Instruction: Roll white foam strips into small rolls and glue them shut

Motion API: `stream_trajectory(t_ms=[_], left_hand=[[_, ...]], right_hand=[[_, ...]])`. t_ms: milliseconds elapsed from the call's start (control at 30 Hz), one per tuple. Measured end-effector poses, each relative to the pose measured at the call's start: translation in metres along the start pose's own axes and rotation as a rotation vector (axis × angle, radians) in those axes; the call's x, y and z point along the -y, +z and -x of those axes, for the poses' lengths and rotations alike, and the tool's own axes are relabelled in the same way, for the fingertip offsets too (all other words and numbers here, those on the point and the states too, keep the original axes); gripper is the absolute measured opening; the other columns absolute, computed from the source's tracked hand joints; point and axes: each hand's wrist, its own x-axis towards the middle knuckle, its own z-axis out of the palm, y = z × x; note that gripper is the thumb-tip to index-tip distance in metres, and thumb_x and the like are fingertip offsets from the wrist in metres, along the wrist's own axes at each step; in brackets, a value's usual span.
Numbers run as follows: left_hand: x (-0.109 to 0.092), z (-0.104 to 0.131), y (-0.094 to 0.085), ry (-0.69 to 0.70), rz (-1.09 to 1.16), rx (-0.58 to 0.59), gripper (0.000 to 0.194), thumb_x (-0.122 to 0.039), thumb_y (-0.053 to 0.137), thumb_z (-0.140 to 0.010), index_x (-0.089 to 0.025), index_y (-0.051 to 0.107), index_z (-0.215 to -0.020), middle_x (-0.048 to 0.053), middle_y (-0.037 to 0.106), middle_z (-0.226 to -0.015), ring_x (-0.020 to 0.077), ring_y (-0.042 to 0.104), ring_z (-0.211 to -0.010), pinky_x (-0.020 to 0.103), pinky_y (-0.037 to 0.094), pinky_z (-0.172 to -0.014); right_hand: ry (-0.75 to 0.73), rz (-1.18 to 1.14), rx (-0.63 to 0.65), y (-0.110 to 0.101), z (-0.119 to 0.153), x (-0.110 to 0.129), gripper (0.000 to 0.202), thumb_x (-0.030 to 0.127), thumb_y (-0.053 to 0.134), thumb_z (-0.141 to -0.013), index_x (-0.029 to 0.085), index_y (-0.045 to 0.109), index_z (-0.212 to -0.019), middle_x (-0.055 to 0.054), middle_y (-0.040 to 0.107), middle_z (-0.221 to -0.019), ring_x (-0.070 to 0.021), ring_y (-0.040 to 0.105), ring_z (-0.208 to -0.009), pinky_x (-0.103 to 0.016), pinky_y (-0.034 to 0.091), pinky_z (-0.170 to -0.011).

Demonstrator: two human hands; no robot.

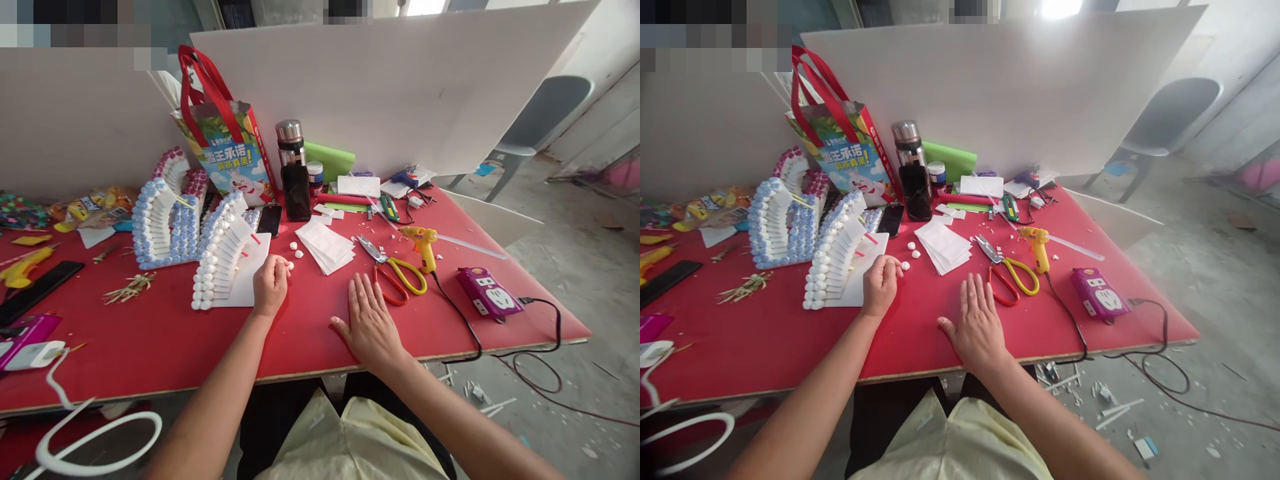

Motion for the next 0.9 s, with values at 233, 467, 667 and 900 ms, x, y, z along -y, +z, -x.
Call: stream_trajectory(t_ms=[233, 467, 667, 900], left_hand=[[0.005, -0.002, 0.001, 0.149, -0.069, 0.036, 0.022, -0.027, 0.046, -0.097, -0.020, 0.065, -0.088, 0.005, 0.073, -0.080, 0.0181, 0.069, -0.079, 0.029, 0.050, -0.078], [0.010, -0.001, 0.005, 0.229, -0.033, 0.054, 0.015, -0.029, 0.063, -0.089, -0.020, 0.067, -0.078, 0.003, 0.072, -0.075, 0.0165, 0.066, -0.071, 0.027, 0.049, -0.072], [0.006, 0.000, 0.007, 0.231, -0.085, 0.125, 0.022, -0.031, 0.052, -0.096, -0.020, 0.067, -0.084, 0.002, 0.070, -0.071, 0.0147, 0.066, -0.066, 0.025, 0.047, -0.067], [0.006, -0.001, 0.007, 0.207, -0.030, 0.117, 0.019, -0.031, 0.052, -0.096, -0.021, 0.069, -0.094, 0.002, 0.070, -0.077, 0.0139, 0.064, -0.065, 0.025, 0.048, -0.068]], right_hand=[[-0.507, -0.253, 0.163, -0.002, 0.002, 0.045, 0.070, 0.056, 0.034, -0.101, 0.011, 0.035, -0.155, -0.010, 0.032, -0.161, -0.0232, 0.021, -0.153, -0.046, 0.014, -0.128], [-0.005, -0.364, 0.062, -0.007, -0.002, -0.016, 0.073, 0.056, 0.044, -0.098, 0.005, 0.044, -0.150, -0.020, 0.032, -0.159, -0.0329, 0.024, -0.151, -0.052, 0.021, -0.125], [0.444, -1.517, -0.208, -0.016, -0.010, -0.041, 0.037, 0.046, 0.056, -0.095, 0.019, 0.071, -0.116, -0.014, 0.069, -0.126, -0.0300, 0.064, -0.121, -0.051, 0.047, -0.108], [0.524, -1.964, -0.129, -0.027, -0.039, -0.051, 0.022, 0.037, 0.077, -0.081, 0.016, 0.075, -0.087, -0.010, 0.076, -0.091, -0.0201, 0.073, -0.084, -0.032, 0.058, -0.081]])
